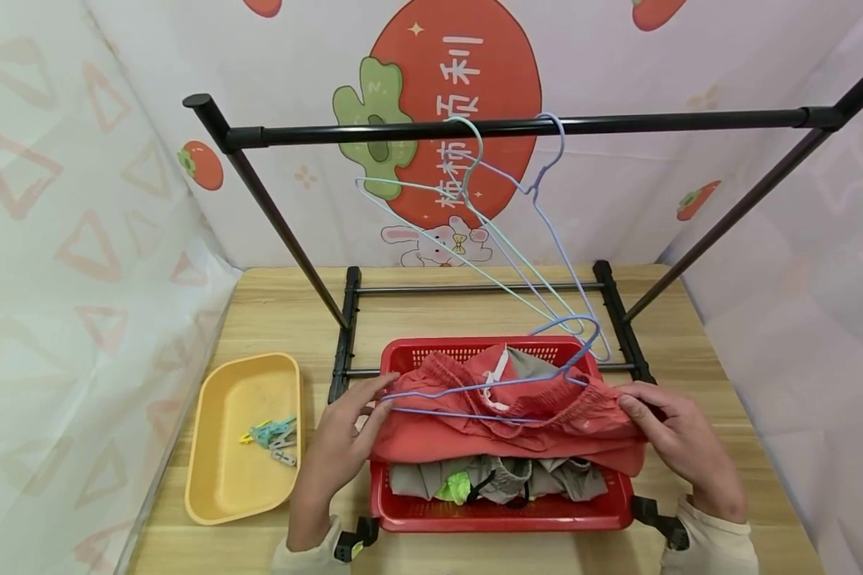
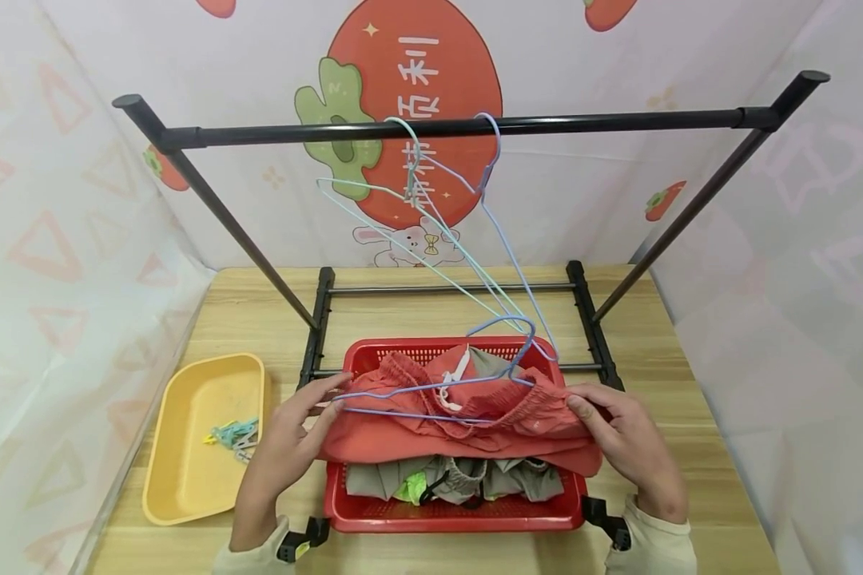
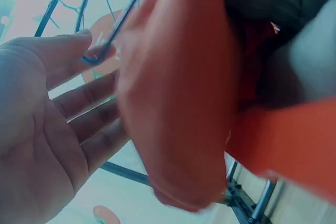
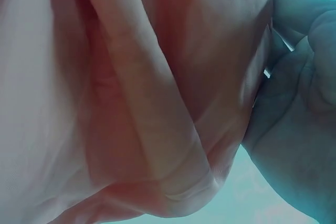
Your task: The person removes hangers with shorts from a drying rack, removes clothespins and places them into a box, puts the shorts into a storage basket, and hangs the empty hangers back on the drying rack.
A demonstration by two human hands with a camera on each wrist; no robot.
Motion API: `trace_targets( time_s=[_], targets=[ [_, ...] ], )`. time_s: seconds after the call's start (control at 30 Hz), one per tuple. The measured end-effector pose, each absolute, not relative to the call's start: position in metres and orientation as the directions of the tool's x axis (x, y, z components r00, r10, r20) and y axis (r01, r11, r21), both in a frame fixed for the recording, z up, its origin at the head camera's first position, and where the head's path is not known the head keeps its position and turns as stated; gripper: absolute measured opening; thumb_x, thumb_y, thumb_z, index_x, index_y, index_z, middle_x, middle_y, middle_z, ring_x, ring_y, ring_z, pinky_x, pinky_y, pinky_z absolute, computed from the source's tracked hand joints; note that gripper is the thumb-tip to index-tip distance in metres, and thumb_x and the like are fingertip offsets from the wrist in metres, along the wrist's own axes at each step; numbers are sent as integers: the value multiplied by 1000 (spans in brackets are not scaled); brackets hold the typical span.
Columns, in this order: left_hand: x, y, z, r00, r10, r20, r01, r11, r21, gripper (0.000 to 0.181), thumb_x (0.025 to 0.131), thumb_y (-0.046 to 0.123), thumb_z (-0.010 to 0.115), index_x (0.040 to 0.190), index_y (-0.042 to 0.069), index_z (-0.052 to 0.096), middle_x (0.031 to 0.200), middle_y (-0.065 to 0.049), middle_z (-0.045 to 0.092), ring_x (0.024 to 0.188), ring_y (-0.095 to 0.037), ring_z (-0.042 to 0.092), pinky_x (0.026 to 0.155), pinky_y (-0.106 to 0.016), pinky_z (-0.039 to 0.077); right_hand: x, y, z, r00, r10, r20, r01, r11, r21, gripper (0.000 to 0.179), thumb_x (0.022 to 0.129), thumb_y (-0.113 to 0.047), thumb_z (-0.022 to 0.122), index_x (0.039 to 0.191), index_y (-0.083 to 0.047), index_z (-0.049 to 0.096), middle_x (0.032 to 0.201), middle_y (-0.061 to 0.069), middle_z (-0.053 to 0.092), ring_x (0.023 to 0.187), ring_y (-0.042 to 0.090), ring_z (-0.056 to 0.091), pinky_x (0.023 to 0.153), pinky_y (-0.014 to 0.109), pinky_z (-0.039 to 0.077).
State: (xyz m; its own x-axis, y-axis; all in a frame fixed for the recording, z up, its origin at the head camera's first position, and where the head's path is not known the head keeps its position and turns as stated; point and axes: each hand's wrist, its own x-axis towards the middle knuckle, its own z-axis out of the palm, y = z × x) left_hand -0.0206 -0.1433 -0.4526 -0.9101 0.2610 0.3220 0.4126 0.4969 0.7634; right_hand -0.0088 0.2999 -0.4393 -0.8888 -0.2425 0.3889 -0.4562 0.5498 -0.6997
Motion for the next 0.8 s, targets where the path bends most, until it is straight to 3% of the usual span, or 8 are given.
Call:
trace_targets(
  time_s=[0.17,0.53,0.8],
  targets=[
    [-23,-140,-447,-859,320,400,511,498,700,27,100,1,65,125,9,73,123,-1,71,116,-20,65,96,-45,54,-10,296,-439,-894,-247,375,-447,555,-702,32,91,17,64,110,-6,76,103,-5,72,85,6,64,78,13,47],
    [-20,-145,-449,-883,259,391,467,550,692,19,98,-6,64,110,7,72,100,0,74,89,-11,68,77,-39,60,-10,291,-442,-909,-220,353,-414,568,-712,31,91,14,67,110,-8,76,106,-5,72,92,3,64,82,11,46],
    [-21,-153,-455,-896,178,407,441,461,770,19,101,-7,57,107,6,68,94,4,74,88,-13,72,80,-33,60,-9,294,-443,-920,-200,338,-390,561,-730,31,92,15,66,112,-7,75,107,-2,72,91,5,64,80,12,46]
  ],
)
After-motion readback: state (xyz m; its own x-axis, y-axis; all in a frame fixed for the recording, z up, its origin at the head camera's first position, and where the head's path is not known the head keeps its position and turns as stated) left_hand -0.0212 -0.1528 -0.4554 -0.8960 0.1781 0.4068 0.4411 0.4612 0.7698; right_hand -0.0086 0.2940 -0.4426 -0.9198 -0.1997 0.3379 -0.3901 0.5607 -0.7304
